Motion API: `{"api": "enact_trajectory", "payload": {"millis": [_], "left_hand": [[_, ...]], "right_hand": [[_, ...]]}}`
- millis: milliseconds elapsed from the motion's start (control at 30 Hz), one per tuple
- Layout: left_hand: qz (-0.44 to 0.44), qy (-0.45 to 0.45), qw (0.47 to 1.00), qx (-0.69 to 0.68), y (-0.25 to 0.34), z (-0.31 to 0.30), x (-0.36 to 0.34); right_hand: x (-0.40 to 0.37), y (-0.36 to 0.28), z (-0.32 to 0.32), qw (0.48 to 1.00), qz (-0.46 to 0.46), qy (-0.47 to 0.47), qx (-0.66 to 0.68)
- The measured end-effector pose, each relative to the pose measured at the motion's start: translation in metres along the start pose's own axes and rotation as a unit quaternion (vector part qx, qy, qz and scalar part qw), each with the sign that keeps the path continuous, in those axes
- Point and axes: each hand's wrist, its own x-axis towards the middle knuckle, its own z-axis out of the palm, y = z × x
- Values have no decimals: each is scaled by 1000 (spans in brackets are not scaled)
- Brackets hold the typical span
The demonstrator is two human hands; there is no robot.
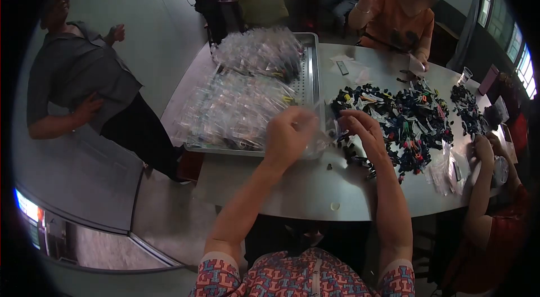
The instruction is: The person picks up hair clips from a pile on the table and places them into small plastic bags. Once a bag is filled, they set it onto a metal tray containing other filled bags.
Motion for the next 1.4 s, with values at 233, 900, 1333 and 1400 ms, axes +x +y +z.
{"api": "enact_trajectory", "payload": {"millis": [233,900,1333,1400], "left_hand": [[39,-34,989,142,-10,-12,24],[12,136,893,428,-98,-7,205],[188,72,749,631,-89,10,182],[229,16,743,629,-92,22,179]], "right_hand": [[3,15,-5,998,7,60,-5],[6,21,-8,998,12,63,-24],[5,19,-5,997,9,65,-33],[7,23,-5,998,5,53,-43]]}}
